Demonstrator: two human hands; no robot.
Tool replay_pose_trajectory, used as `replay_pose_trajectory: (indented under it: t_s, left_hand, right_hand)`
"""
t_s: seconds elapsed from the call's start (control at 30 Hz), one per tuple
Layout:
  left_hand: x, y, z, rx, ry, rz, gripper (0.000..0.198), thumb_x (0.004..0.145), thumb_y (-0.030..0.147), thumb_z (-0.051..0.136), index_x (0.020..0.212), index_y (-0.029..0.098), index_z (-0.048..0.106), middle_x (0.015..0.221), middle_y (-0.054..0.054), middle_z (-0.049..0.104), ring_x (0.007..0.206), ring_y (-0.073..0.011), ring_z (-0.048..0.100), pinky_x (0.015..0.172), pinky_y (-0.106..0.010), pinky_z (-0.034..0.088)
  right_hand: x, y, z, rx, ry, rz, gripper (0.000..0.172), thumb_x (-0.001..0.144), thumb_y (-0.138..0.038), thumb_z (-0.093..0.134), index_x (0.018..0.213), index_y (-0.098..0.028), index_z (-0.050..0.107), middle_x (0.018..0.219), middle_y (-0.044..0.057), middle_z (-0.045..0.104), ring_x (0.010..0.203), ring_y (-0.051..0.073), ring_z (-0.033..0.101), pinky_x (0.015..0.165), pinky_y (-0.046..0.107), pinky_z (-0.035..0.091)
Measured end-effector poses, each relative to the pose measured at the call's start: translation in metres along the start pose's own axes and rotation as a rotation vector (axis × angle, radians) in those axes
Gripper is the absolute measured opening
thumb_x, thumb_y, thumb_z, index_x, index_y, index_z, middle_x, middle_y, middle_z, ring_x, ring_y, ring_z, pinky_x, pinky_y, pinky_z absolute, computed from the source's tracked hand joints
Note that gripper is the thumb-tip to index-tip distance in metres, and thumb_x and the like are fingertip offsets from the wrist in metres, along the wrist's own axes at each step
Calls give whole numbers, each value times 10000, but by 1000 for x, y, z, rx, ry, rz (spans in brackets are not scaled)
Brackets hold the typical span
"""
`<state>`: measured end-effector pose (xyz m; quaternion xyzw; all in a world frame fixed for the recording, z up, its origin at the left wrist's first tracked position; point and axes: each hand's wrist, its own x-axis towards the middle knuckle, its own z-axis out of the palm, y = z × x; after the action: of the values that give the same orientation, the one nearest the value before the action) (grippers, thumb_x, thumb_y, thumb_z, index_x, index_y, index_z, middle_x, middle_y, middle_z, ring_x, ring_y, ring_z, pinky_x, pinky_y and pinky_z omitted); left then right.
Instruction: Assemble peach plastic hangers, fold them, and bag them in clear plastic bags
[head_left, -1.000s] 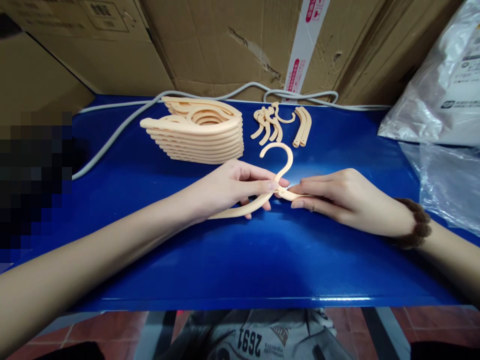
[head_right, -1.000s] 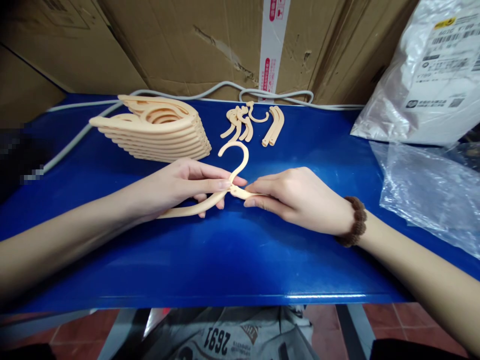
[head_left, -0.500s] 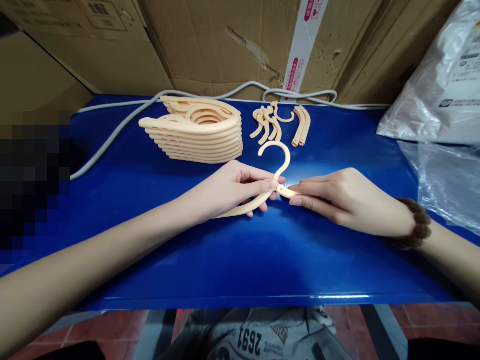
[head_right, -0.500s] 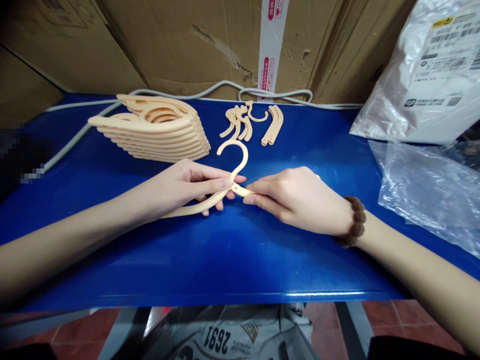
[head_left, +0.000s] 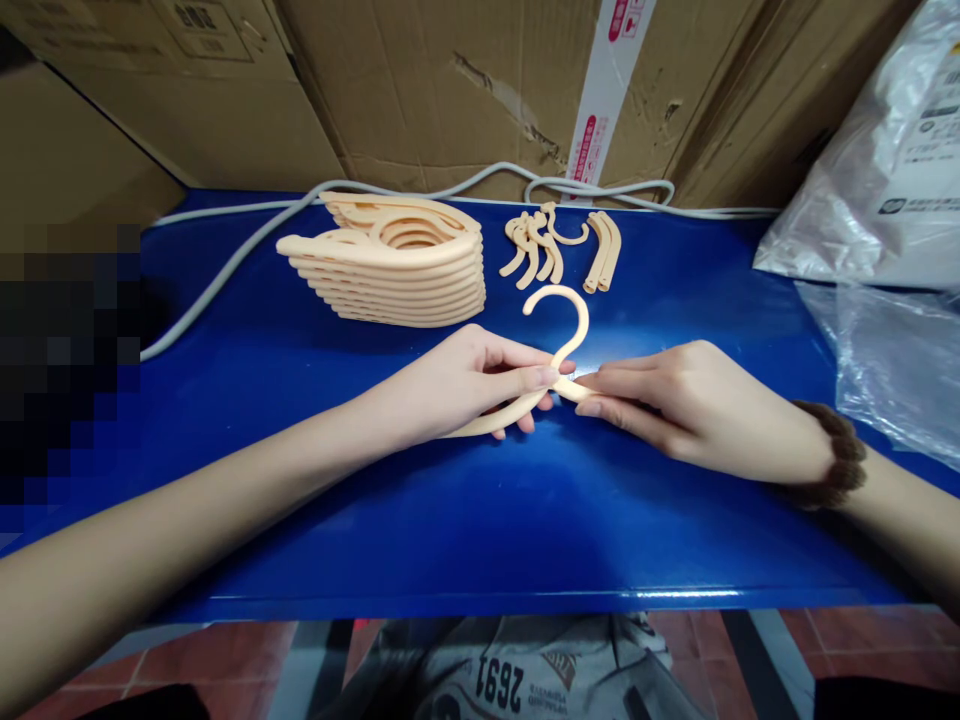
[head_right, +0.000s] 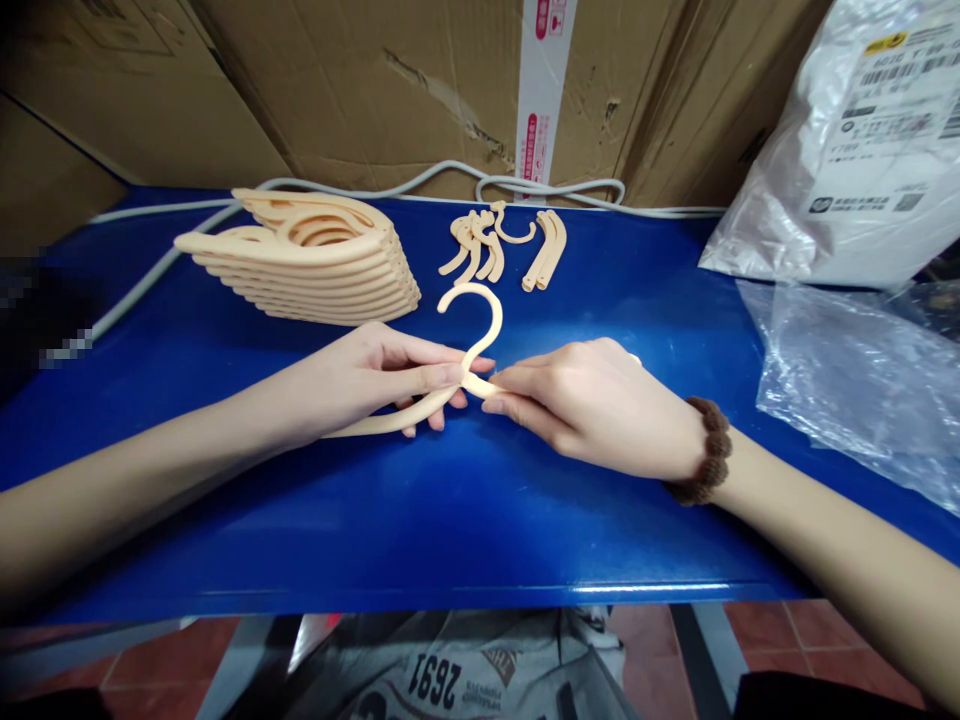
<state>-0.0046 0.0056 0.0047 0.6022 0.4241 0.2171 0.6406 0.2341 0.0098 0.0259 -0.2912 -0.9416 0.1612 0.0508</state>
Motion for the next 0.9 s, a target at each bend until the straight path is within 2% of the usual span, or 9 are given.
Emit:
replay_pose_trajectory:
  t_s: [0.1,0.33,0.43,0.53,0.6,0.67,0.73,0.8,0.9]
  left_hand:
    - [0,2,1,14,14,-15,265,967,300,613,1106,133,767,870,-56,723,659,-102,656,503,-152,482]
    - [-2,1,5,168,5,55,303,1006,333,515,974,113,720,867,-45,719,597,-85,630,498,-164,458]
    - [-6,0,9,398,42,164,324,1030,350,465,907,140,679,809,-9,702,567,-71,599,539,-177,432]
    - [-11,-2,13,722,103,241,240,993,357,526,960,176,681,720,16,673,611,-113,613,540,-213,358]
    - [-13,-6,16,910,140,308,225,984,343,538,1087,199,676,827,1,722,722,-161,671,558,-240,343]
    - [-13,-10,19,1057,168,370,261,1023,339,483,1179,207,644,1033,-31,754,851,-202,710,589,-263,363]
    - [-12,-14,20,1166,193,396,292,1062,368,422,1199,198,617,1107,-54,749,872,-216,720,589,-278,363]
    - [-10,-17,20,1238,207,388,325,1076,417,398,1175,187,604,981,-53,757,780,-211,714,556,-282,331]
    - [-9,-16,19,1291,229,391,332,1077,442,401,1128,183,603,812,-34,731,665,-202,689,522,-277,272]
  right_hand:
    - [0,-1,0,-15,0,-2,413,1090,-375,377,1084,-183,743,1027,68,784,847,192,751,667,260,478]
    - [0,-2,1,-34,3,9,403,1090,-355,371,1090,-184,736,1014,67,783,782,168,731,632,254,443]
    - [-1,0,1,-59,-4,-12,379,1078,-347,384,1119,-178,721,974,72,778,747,158,715,606,249,407]
    - [-2,2,1,-95,-1,-23,342,1047,-355,434,1103,-162,711,869,68,754,675,149,671,588,257,366]
    - [-3,3,2,-128,13,-37,325,1033,-357,459,1067,-156,712,806,60,723,647,149,636,585,269,347]
    - [-3,4,3,-169,39,-63,336,1040,-376,460,1024,-158,714,779,56,699,633,151,607,594,283,338]
    - [-2,4,3,-219,84,-85,395,1060,-437,438,995,-162,714,794,62,696,649,155,596,618,293,341]
    - [-1,5,2,-275,132,-97,478,1073,-505,397,953,-164,711,799,69,692,668,162,585,646,304,345]
    - [0,4,-1,-358,199,-91,522,1085,-502,346,872,-169,687,804,82,676,727,186,565,695,326,365]
